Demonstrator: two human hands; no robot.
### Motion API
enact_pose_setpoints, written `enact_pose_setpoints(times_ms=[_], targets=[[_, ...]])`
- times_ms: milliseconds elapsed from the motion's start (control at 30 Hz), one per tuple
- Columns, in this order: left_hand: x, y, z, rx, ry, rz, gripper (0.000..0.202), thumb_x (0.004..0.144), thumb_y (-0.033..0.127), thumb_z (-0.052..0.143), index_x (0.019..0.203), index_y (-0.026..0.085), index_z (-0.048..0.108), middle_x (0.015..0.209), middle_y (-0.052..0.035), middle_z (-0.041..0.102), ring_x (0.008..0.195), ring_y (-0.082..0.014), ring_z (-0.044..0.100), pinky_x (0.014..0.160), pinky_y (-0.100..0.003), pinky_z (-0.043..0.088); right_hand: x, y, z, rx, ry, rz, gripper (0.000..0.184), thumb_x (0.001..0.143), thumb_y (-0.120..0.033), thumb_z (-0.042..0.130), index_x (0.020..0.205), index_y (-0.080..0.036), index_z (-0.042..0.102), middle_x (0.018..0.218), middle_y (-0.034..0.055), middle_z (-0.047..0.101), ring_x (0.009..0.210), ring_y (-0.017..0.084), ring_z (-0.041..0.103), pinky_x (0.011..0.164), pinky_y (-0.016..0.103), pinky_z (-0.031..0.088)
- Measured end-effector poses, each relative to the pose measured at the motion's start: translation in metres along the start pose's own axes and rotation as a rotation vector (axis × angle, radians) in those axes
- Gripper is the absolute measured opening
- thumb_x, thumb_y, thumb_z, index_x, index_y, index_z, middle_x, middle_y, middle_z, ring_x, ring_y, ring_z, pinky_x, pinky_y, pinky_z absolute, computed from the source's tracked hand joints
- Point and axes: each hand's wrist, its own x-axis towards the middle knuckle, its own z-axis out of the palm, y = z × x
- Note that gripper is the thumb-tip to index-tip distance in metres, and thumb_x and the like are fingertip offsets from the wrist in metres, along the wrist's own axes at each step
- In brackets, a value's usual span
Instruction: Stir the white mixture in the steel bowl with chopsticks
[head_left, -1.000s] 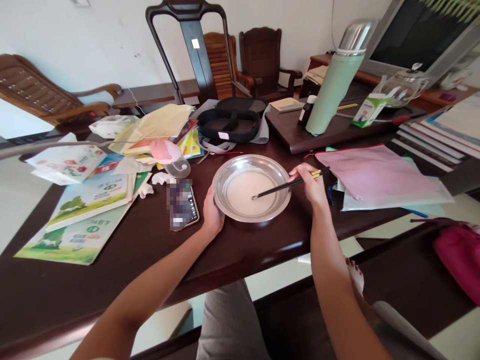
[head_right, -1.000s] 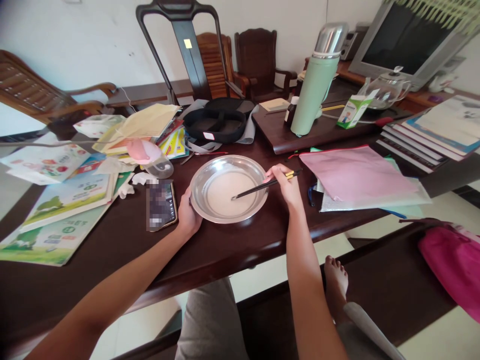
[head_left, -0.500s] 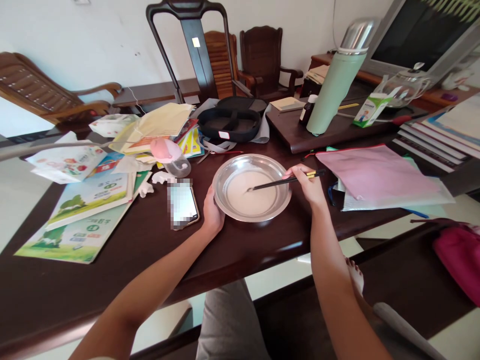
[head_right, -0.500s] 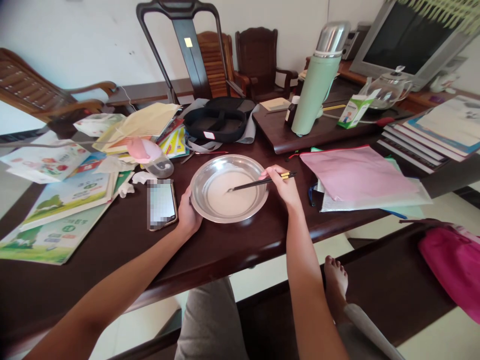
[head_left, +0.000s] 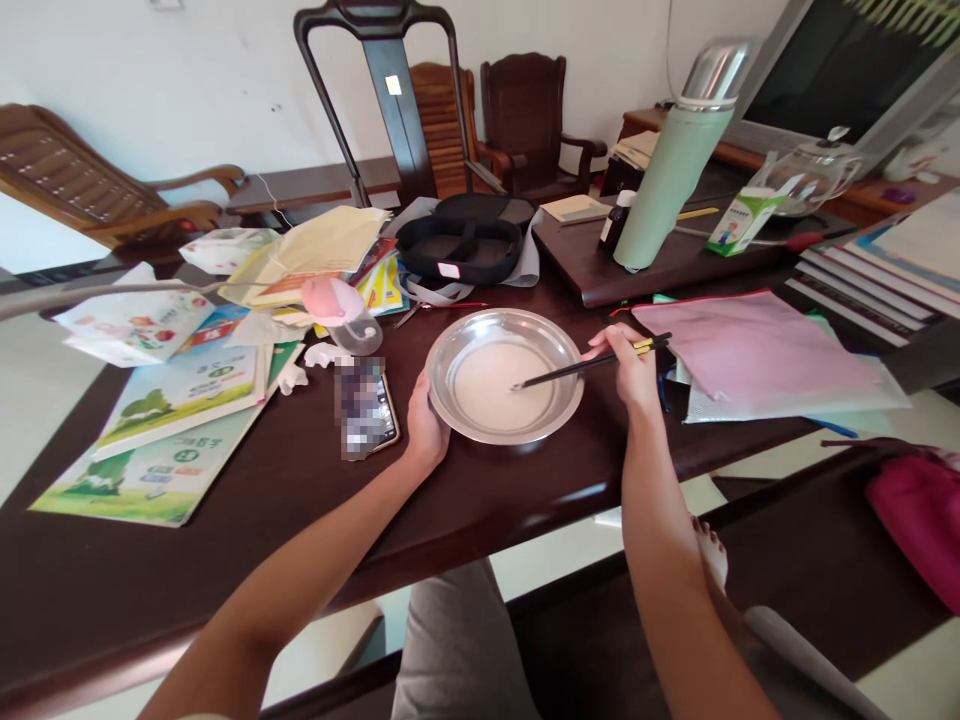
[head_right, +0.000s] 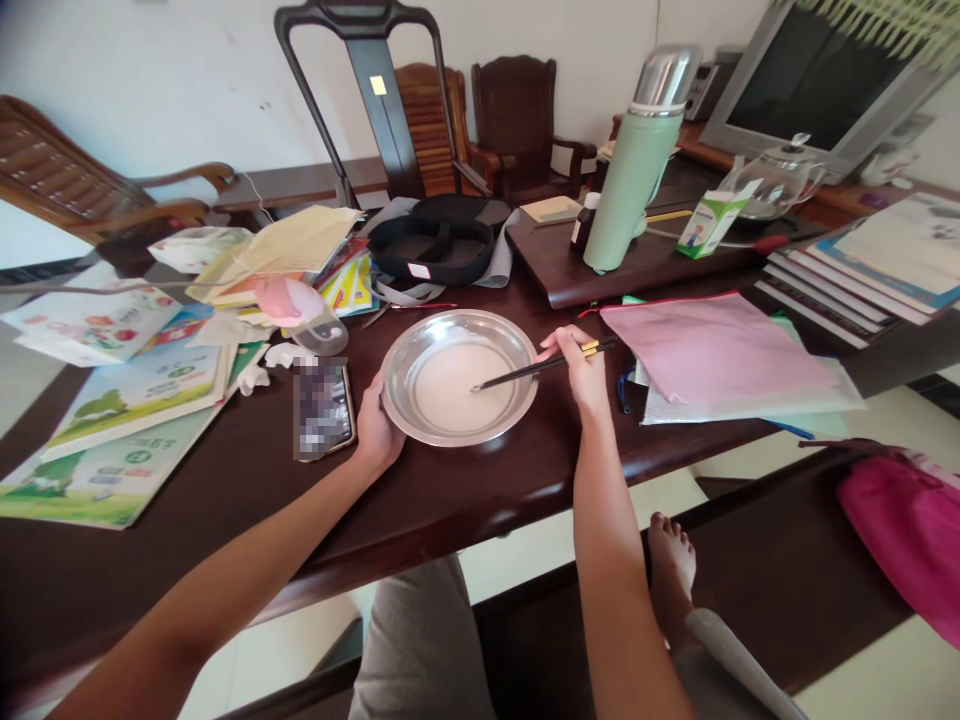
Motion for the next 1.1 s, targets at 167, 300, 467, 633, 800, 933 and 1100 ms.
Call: enact_pose_setpoints(times_ms=[167,300,467,633,800,933,1100], targets=[[-0.0002,0.0010,0.0009,-0.006,-0.011,0.000,0.037,0.090,0.056,0.081,0.113,0.026,0.084,0.134,-0.0052,0.086,0.143,-0.0331,0.071,0.129,-0.047,0.052,-0.0014,-0.0019,0.0032,-0.017,-0.158,0.009,0.058,0.087,-0.084,0.078,0.074,-0.028,0.077,0.067,0.0017,0.079,0.072,0.027,0.081,0.082,0.043,0.068],[-0.0002,0.0014,0.0009,-0.013,-0.001,-0.009,0.035,0.091,0.054,0.080,0.112,0.026,0.084,0.131,-0.0055,0.086,0.142,-0.0330,0.072,0.128,-0.047,0.052,0.0009,-0.0003,0.0017,-0.009,-0.015,-0.012,0.058,0.090,-0.084,0.074,0.075,-0.029,0.076,0.064,0.0005,0.077,0.069,0.026,0.080,0.084,0.044,0.067],[-0.0003,0.0011,0.0007,-0.009,-0.004,0.004,0.035,0.092,0.054,0.081,0.113,0.026,0.085,0.131,-0.0051,0.087,0.141,-0.0333,0.073,0.128,-0.047,0.053,-0.0019,-0.0022,0.0022,0.015,-0.131,0.039,0.060,0.088,-0.086,0.076,0.073,-0.028,0.074,0.058,0.0003,0.074,0.064,0.026,0.078,0.076,0.042,0.066],[-0.0002,0.0006,0.0008,-0.004,-0.008,0.009,0.037,0.092,0.056,0.081,0.113,0.026,0.085,0.131,-0.0054,0.087,0.141,-0.0332,0.073,0.127,-0.048,0.054,0.0001,-0.0038,0.0024,-0.008,-0.052,-0.001,0.059,0.087,-0.086,0.077,0.075,-0.028,0.077,0.064,0.0006,0.078,0.070,0.026,0.080,0.084,0.043,0.067],[0.0001,0.0012,0.0006,-0.009,-0.001,0.005,0.036,0.091,0.054,0.081,0.113,0.026,0.085,0.131,-0.0053,0.087,0.141,-0.0338,0.073,0.128,-0.048,0.054,-0.0007,-0.0015,0.0012,0.031,-0.081,0.032,0.060,0.088,-0.086,0.075,0.072,-0.028,0.073,0.057,-0.0005,0.073,0.061,0.025,0.077,0.076,0.042,0.066],[-0.0002,0.0015,0.0008,-0.007,0.005,0.001,0.037,0.092,0.055,0.081,0.113,0.025,0.084,0.129,-0.0058,0.087,0.142,-0.0346,0.072,0.128,-0.050,0.054,-0.0007,-0.0019,0.0030,-0.024,-0.158,0.014,0.059,0.086,-0.085,0.078,0.074,-0.028,0.076,0.068,0.0015,0.079,0.073,0.027,0.081,0.083,0.043,0.067],[-0.0004,0.0005,0.0012,-0.005,0.004,-0.004,0.036,0.093,0.056,0.080,0.113,0.026,0.085,0.133,-0.0053,0.086,0.145,-0.0340,0.071,0.129,-0.049,0.053,0.0032,0.0014,-0.0012,-0.012,0.056,-0.012,0.059,0.092,-0.084,0.071,0.072,-0.029,0.073,0.054,-0.0009,0.070,0.062,0.025,0.077,0.081,0.044,0.067]])
